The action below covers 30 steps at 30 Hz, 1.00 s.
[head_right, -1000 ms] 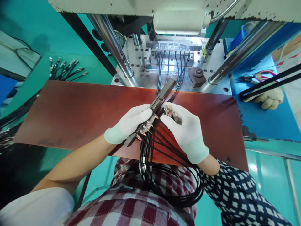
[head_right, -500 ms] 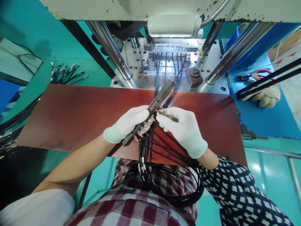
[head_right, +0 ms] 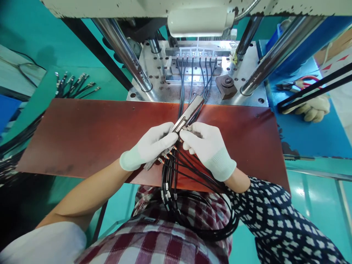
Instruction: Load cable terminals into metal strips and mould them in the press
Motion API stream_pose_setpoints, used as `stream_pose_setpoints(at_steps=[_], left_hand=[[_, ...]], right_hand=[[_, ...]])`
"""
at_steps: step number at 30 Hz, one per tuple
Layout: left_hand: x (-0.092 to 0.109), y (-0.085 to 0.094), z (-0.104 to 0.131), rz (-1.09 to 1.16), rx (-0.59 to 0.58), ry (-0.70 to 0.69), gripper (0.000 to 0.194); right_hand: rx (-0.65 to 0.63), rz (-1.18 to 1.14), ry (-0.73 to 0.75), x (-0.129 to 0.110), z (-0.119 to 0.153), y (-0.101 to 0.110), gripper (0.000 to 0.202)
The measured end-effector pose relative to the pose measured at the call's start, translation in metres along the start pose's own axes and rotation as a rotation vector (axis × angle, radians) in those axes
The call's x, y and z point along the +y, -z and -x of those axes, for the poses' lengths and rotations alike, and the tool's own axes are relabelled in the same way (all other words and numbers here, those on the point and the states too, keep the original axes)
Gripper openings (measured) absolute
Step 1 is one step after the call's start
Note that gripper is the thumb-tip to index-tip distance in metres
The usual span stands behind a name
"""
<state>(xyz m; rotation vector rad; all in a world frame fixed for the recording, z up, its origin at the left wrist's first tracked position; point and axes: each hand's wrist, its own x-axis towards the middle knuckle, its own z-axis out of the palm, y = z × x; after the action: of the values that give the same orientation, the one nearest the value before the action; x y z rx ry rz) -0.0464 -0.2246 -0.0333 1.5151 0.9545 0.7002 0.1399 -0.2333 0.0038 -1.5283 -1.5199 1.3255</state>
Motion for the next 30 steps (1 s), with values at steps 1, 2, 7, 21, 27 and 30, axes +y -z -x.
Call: stream_pose_setpoints(at_steps=[1,2,7,21,27,30], left_hand=[[0.000,0.000,0.000,-0.031,0.012,-0.010,0.041],[0.000,0.000,0.000,-0.040,0.014,-0.012,0.041],[0.003,0.003,0.000,0.136,-0.043,0.101,0.041],[-0.003,0.009,-0.004,0.266,-0.138,0.085,0.041],[-0.001,0.008,-0.001,0.212,-0.171,0.085,0.041],[0.002,0.007,-0.001,0.029,-0.148,0.045,0.039]], right_hand=[[-0.002,0.007,0.002,0.001,0.000,0.001,0.029],[-0.016,0.022,0.012,0.002,0.000,0.002,0.029],[-0.079,0.087,0.082,0.006,0.006,0.017,0.020],[0.013,0.079,-0.001,0.004,0.003,0.021,0.026],[0.107,0.053,0.019,-0.003,0.003,0.012,0.038],[0.128,0.087,0.007,0.000,0.001,0.008,0.033]])
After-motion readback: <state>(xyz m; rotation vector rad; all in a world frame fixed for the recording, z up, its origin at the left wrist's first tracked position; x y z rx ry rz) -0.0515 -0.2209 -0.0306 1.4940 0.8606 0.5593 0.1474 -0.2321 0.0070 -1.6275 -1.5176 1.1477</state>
